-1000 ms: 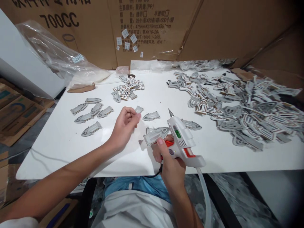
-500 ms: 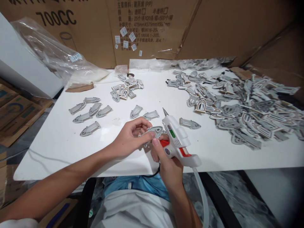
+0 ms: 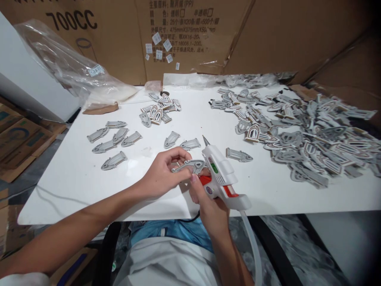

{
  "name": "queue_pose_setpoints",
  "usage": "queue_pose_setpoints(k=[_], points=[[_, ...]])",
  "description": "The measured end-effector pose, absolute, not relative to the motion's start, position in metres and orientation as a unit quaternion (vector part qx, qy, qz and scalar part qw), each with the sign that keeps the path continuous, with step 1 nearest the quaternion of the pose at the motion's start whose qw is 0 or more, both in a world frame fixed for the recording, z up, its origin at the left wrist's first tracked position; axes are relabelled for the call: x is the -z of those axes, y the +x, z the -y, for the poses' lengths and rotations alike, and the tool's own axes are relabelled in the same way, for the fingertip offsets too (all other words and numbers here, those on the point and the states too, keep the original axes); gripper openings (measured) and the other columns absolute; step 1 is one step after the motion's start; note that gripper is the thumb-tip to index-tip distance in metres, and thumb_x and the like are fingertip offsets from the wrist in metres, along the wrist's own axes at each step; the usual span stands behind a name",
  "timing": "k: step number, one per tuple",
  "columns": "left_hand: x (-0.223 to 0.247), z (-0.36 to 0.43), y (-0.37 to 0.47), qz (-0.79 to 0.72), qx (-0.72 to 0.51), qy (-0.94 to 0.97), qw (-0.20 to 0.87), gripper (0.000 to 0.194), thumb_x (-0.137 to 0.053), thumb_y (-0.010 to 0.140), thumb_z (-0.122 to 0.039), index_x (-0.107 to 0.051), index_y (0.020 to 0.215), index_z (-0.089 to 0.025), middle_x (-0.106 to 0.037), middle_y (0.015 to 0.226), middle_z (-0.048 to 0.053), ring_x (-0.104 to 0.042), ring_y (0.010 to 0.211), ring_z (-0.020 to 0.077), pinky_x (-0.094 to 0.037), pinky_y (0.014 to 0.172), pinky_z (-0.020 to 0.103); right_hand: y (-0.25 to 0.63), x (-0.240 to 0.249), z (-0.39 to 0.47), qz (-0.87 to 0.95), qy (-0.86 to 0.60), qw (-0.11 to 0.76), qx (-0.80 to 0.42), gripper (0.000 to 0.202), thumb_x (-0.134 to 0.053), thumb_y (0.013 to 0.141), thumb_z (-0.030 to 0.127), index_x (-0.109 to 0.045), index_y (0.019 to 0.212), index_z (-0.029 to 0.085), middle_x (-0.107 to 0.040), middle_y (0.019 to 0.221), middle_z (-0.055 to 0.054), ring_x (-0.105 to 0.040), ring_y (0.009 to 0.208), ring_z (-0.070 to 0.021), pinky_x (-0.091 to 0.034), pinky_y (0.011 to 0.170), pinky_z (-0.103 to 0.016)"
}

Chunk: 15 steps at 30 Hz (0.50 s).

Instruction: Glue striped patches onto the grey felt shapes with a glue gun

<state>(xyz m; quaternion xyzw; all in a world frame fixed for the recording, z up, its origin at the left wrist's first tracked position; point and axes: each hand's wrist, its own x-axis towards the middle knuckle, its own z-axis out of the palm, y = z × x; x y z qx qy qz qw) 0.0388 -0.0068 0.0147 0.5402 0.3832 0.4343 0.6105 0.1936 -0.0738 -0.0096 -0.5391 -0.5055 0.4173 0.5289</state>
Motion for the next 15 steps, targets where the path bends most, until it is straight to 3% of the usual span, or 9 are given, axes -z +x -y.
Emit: queue_pose_setpoints(k=[9, 15], points=[[-0.0122, 0.0065, 0.0375, -0.371, -0.427, 0.53, 0.632, 0.021, -0.08, 0.08, -0.018, -0.071, 0.098, -0.017, -0.066, 0.089, 0.002, -0.06, 0.079, 0.0135, -0.05, 0.067, 0.023, 0.1862, 0.0074, 0.0732, 0.438, -0.54, 0.567, -0.442, 0.03, -0.073, 0.105, 0.047, -0.063, 0.089, 0.024, -0.046, 0.058, 0.009, -0.042, 0.053, -0.0138, -0.035, 0.057, -0.032], [-0.0149, 0.0079, 0.0351, -0.354, -0.411, 0.51, 0.668, 0.025, -0.081, 0.09, -0.036, -0.069, 0.102, -0.018, -0.061, 0.086, 0.002, -0.059, 0.07, 0.0136, -0.052, 0.054, 0.023, 0.1848, 0.007, 0.0736, 0.41, -0.531, 0.58, -0.461, 0.031, -0.076, 0.102, 0.05, -0.062, 0.09, 0.025, -0.046, 0.055, 0.01, -0.04, 0.051, -0.0146, -0.033, 0.056, -0.032]])
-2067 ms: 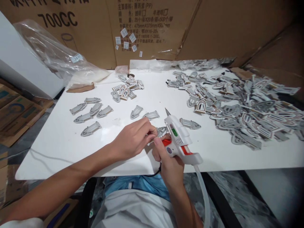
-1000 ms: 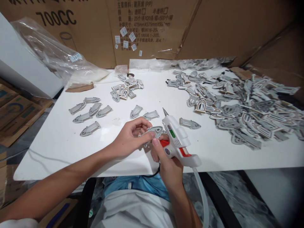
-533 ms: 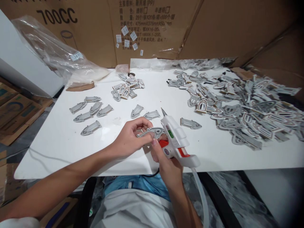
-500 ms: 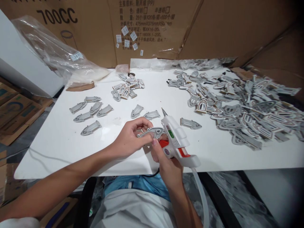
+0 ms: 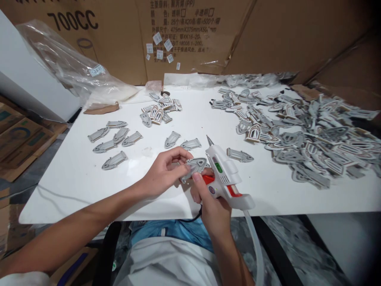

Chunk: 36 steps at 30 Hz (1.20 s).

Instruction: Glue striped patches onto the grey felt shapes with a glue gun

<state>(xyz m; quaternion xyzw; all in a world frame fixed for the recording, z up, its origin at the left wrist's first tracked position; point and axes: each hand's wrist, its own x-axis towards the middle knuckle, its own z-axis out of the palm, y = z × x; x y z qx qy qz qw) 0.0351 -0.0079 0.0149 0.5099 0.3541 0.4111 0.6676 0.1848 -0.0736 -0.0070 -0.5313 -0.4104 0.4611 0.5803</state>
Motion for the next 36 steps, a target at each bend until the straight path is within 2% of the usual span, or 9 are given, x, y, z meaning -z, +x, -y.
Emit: queue_pose_setpoints(k=[4, 9, 13, 18, 22, 25, 28, 33, 36], points=[[-0.012, 0.008, 0.035, -0.359, -0.414, 0.507, 0.665, 0.039, -0.091, 0.085, -0.045, -0.07, 0.103, -0.018, -0.065, 0.088, 0.003, -0.061, 0.071, 0.0131, -0.051, 0.055, 0.022, 0.185, 0.007, 0.074, 0.419, -0.533, 0.574, -0.46, 0.034, -0.075, 0.103, 0.051, -0.061, 0.087, 0.024, -0.047, 0.056, 0.009, -0.042, 0.052, -0.0143, -0.035, 0.058, -0.032], [-0.006, 0.006, 0.036, -0.389, -0.392, 0.503, 0.665, 0.049, -0.095, 0.081, -0.053, -0.074, 0.11, -0.019, -0.068, 0.084, 0.002, -0.06, 0.059, 0.0121, -0.053, 0.05, 0.025, 0.18, 0.004, 0.075, 0.386, -0.533, 0.601, -0.453, 0.028, -0.076, 0.102, 0.048, -0.063, 0.104, 0.023, -0.047, 0.055, 0.011, -0.042, 0.051, -0.0133, -0.036, 0.06, -0.032], [-0.004, 0.005, 0.036, -0.392, -0.422, 0.536, 0.617, 0.041, -0.091, 0.086, -0.052, -0.079, 0.103, -0.017, -0.071, 0.08, 0.003, -0.062, 0.063, 0.0128, -0.052, 0.056, 0.025, 0.178, 0.002, 0.075, 0.366, -0.519, 0.611, -0.473, 0.03, -0.076, 0.102, 0.048, -0.062, 0.107, 0.022, -0.048, 0.056, 0.011, -0.041, 0.051, -0.0121, -0.034, 0.056, -0.03], [-0.009, 0.003, 0.032, -0.389, -0.433, 0.57, 0.58, 0.026, -0.078, 0.099, -0.043, -0.083, 0.103, -0.018, -0.076, 0.086, 0.005, -0.067, 0.074, 0.0161, -0.055, 0.069, 0.028, 0.181, 0.011, 0.072, 0.348, -0.507, 0.627, -0.477, 0.028, -0.081, 0.1, 0.043, -0.062, 0.108, 0.024, -0.049, 0.056, 0.011, -0.041, 0.049, -0.0115, -0.035, 0.054, -0.028], [-0.014, 0.003, 0.031, -0.369, -0.443, 0.578, 0.577, 0.028, -0.071, 0.103, -0.043, -0.082, 0.097, -0.018, -0.075, 0.086, 0.004, -0.07, 0.082, 0.018, -0.057, 0.077, 0.03, 0.182, 0.019, 0.07, 0.358, -0.479, 0.643, -0.479, 0.024, -0.081, 0.101, 0.04, -0.063, 0.107, 0.024, -0.05, 0.055, 0.012, -0.041, 0.047, -0.0103, -0.036, 0.051, -0.026], [-0.013, 0.004, 0.032, -0.369, -0.428, 0.558, 0.608, 0.031, -0.084, 0.094, -0.047, -0.078, 0.101, -0.017, -0.073, 0.086, 0.004, -0.067, 0.074, 0.0153, -0.056, 0.068, 0.027, 0.182, 0.019, 0.07, 0.358, -0.483, 0.643, -0.474, 0.024, -0.081, 0.102, 0.04, -0.064, 0.106, 0.024, -0.049, 0.054, 0.012, -0.04, 0.047, -0.0103, -0.036, 0.051, -0.025], [-0.011, 0.004, 0.033, -0.378, -0.396, 0.535, 0.643, 0.047, -0.097, 0.079, -0.045, -0.074, 0.108, -0.017, -0.071, 0.088, 0.002, -0.064, 0.063, 0.0117, -0.054, 0.055, 0.023, 0.183, 0.019, 0.072, 0.376, -0.493, 0.63, -0.468, 0.025, -0.079, 0.103, 0.044, -0.064, 0.104, 0.024, -0.05, 0.053, 0.011, -0.04, 0.048, -0.011, -0.037, 0.053, -0.025], [-0.012, 0.004, 0.031, -0.382, -0.372, 0.538, 0.653, 0.045, -0.096, 0.081, -0.047, -0.072, 0.104, -0.017, -0.063, 0.072, -0.003, -0.063, 0.056, 0.01, -0.054, 0.051, 0.02, 0.185, 0.018, 0.073, 0.383, -0.5, 0.623, -0.463, 0.026, -0.077, 0.105, 0.047, -0.063, 0.102, 0.025, -0.051, 0.053, 0.01, -0.042, 0.049, -0.0118, -0.039, 0.055, -0.026], [-0.013, 0.004, 0.033, -0.389, -0.392, 0.556, 0.621, 0.041, -0.096, 0.081, -0.042, -0.073, 0.102, -0.016, -0.065, 0.071, -0.003, -0.061, 0.056, 0.0083, -0.052, 0.053, 0.018, 0.183, 0.015, 0.073, 0.376, -0.489, 0.628, -0.474, 0.025, -0.077, 0.104, 0.045, -0.062, 0.1, 0.025, -0.051, 0.053, 0.01, -0.04, 0.049, -0.0114, -0.037, 0.053, -0.026]])
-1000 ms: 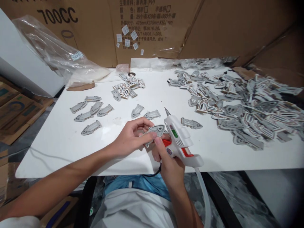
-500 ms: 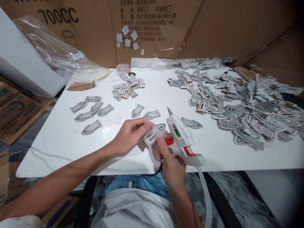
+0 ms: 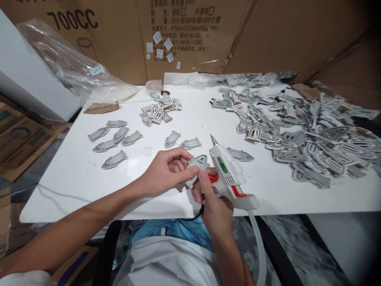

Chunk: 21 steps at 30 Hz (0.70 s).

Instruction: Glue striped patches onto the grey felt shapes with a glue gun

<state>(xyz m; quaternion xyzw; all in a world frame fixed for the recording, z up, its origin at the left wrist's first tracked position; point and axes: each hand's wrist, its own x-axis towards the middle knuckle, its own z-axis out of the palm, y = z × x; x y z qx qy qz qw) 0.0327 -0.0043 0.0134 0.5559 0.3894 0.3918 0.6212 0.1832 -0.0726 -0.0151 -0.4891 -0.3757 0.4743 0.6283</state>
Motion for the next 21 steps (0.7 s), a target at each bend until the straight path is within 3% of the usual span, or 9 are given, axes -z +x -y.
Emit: queue_pose_setpoints(k=[9, 12, 17, 21], points=[[-0.0084, 0.006, 0.0329, -0.381, -0.402, 0.563, 0.614, 0.025, -0.074, 0.1, -0.039, -0.077, 0.11, -0.016, -0.069, 0.082, 0.001, -0.065, 0.063, 0.0121, -0.06, 0.055, 0.023, 0.1805, 0.0118, 0.0716, 0.379, -0.497, 0.632, -0.459, 0.026, -0.079, 0.103, 0.043, -0.062, 0.104, 0.023, -0.05, 0.054, 0.011, -0.04, 0.048, -0.0107, -0.036, 0.053, -0.027], [-0.0094, 0.0059, 0.0316, -0.368, -0.397, 0.565, 0.622, 0.031, -0.081, 0.096, -0.043, -0.076, 0.111, -0.017, -0.07, 0.086, 0.002, -0.065, 0.065, 0.011, -0.06, 0.058, 0.022, 0.1821, 0.0144, 0.0722, 0.385, -0.491, 0.635, -0.455, 0.024, -0.077, 0.105, 0.042, -0.062, 0.102, 0.024, -0.05, 0.053, 0.01, -0.04, 0.048, -0.0112, -0.035, 0.053, -0.027], [-0.0147, 0.0037, 0.0324, -0.374, -0.387, 0.557, 0.633, 0.04, -0.095, 0.082, -0.043, -0.075, 0.101, -0.015, -0.063, 0.07, -0.002, -0.057, 0.057, 0.0074, -0.049, 0.052, 0.017, 0.1866, 0.018, 0.0735, 0.403, -0.506, 0.619, -0.445, 0.022, -0.072, 0.107, 0.043, -0.063, 0.101, 0.025, -0.051, 0.053, 0.01, -0.041, 0.048, -0.0122, -0.037, 0.055, -0.027], [-0.0177, 0.002, 0.0327, -0.377, -0.381, 0.543, 0.646, 0.045, -0.097, 0.08, -0.047, -0.076, 0.103, -0.014, -0.066, 0.073, -0.001, -0.061, 0.06, 0.0101, -0.054, 0.054, 0.021, 0.1866, 0.0182, 0.0729, 0.395, -0.514, 0.618, -0.446, 0.025, -0.074, 0.106, 0.047, -0.064, 0.103, 0.024, -0.051, 0.053, 0.01, -0.043, 0.048, -0.0125, -0.039, 0.054, -0.026]])
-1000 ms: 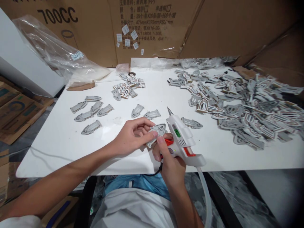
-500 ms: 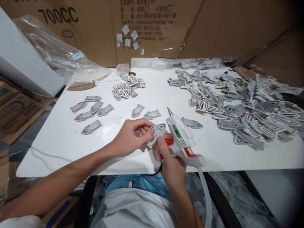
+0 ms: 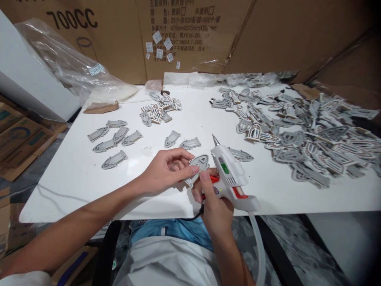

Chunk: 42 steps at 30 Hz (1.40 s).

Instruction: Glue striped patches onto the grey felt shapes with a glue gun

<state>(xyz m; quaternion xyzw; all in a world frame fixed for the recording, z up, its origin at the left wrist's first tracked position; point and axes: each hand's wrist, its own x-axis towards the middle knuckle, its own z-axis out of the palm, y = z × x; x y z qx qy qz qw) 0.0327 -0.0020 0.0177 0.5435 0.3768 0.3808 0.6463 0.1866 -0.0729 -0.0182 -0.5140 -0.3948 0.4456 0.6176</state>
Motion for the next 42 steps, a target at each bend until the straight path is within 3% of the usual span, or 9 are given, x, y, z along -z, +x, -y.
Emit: queue_pose_setpoints(k=[5, 12, 16, 19, 22, 25, 33, 38, 42], points=[[-0.013, 0.003, 0.033, -0.377, -0.385, 0.53, 0.655, 0.043, -0.09, 0.086, -0.049, -0.078, 0.108, -0.015, -0.074, 0.089, 0.004, -0.064, 0.065, 0.0117, -0.055, 0.056, 0.023, 0.185, 0.018, 0.072, 0.379, -0.505, 0.627, -0.456, 0.023, -0.073, 0.107, 0.044, -0.063, 0.104, 0.024, -0.049, 0.053, 0.011, -0.042, 0.047, -0.0108, -0.036, 0.053, -0.025], [-0.011, -0.002, 0.031, -0.372, -0.457, 0.548, 0.594, 0.02, -0.064, 0.106, -0.035, -0.076, 0.104, -0.019, -0.072, 0.083, 0.002, -0.063, 0.064, 0.0121, -0.051, 0.057, 0.023, 0.186, 0.019, 0.073, 0.379, -0.503, 0.634, -0.449, 0.021, -0.073, 0.108, 0.042, -0.062, 0.103, 0.024, -0.05, 0.052, 0.012, -0.042, 0.047, -0.0111, -0.033, 0.054, -0.028], [-0.011, -0.008, 0.029, -0.398, -0.496, 0.502, 0.587, 0.033, -0.051, 0.11, -0.031, -0.057, 0.079, -0.02, -0.065, 0.071, 0.0, -0.057, 0.056, 0.0114, -0.046, 0.052, 0.024, 0.186, 0.022, 0.072, 0.375, -0.505, 0.635, -0.449, 0.02, -0.074, 0.108, 0.041, -0.063, 0.106, 0.025, -0.05, 0.053, 0.012, -0.042, 0.047, -0.0115, -0.033, 0.055, -0.029], [-0.01, -0.009, 0.028, -0.412, -0.498, 0.508, 0.569, 0.047, -0.051, 0.113, -0.044, -0.05, 0.072, -0.02, -0.06, 0.066, -0.001, -0.053, 0.054, 0.0098, -0.044, 0.054, 0.024, 0.185, 0.021, 0.071, 0.38, -0.506, 0.638, -0.439, 0.022, -0.074, 0.107, 0.043, -0.063, 0.104, 0.024, -0.05, 0.053, 0.012, -0.042, 0.046, -0.0116, -0.032, 0.055, -0.029], [-0.009, -0.007, 0.029, -0.398, -0.499, 0.505, 0.582, 0.037, -0.068, 0.106, -0.052, -0.06, 0.088, -0.02, -0.063, 0.073, -0.002, -0.054, 0.055, 0.009, -0.042, 0.052, 0.023, 0.185, 0.02, 0.071, 0.37, -0.507, 0.644, -0.437, 0.026, -0.077, 0.105, 0.045, -0.063, 0.102, 0.024, -0.049, 0.052, 0.012, -0.04, 0.046, -0.0117, -0.032, 0.053, -0.029], [-0.011, -0.005, 0.029, -0.371, -0.499, 0.498, 0.604, 0.033, -0.084, 0.095, -0.045, -0.062, 0.105, -0.023, -0.062, 0.079, -0.004, -0.055, 0.057, 0.0091, -0.044, 0.052, 0.022, 0.185, 0.022, 0.071, 0.367, -0.503, 0.645, -0.442, 0.025, -0.079, 0.103, 0.043, -0.063, 0.1, 0.024, -0.049, 0.052, 0.011, -0.041, 0.046, -0.0121, -0.033, 0.051, -0.028], [-0.013, 0.004, 0.024, -0.325, -0.448, 0.635, 0.539, 0.019, -0.071, 0.101, -0.027, -0.069, 0.118, -0.019, -0.068, 0.101, 0.006, -0.064, 0.082, 0.0148, -0.051, 0.071, 0.025, 0.184, 0.02, 0.07, 0.358, -0.501, 0.65, -0.447, 0.025, -0.079, 0.104, 0.042, -0.062, 0.104, 0.024, -0.048, 0.053, 0.012, -0.04, 0.047, -0.0107, -0.033, 0.052, -0.026], [-0.012, 0.007, 0.024, -0.3, -0.425, 0.683, 0.513, 0.034, -0.071, 0.095, -0.016, -0.064, 0.128, -0.02, -0.067, 0.104, 0.006, -0.062, 0.08, 0.0145, -0.052, 0.073, 0.027, 0.181, 0.015, 0.069, 0.338, -0.526, 0.645, -0.439, 0.036, -0.08, 0.102, 0.053, -0.062, 0.103, 0.021, -0.049, 0.053, 0.01, -0.041, 0.049, -0.011, -0.031, 0.053, -0.027], [-0.01, 0.005, 0.026, -0.31, -0.424, 0.678, 0.515, 0.03, -0.069, 0.096, -0.017, -0.066, 0.125, -0.02, -0.068, 0.1, 0.005, -0.063, 0.079, 0.0143, -0.052, 0.072, 0.027, 0.18, 0.014, 0.068, 0.32, -0.523, 0.656, -0.44, 0.037, -0.085, 0.097, 0.051, -0.062, 0.101, 0.023, -0.046, 0.051, 0.011, -0.039, 0.047, -0.0117, -0.029, 0.053, -0.029]])
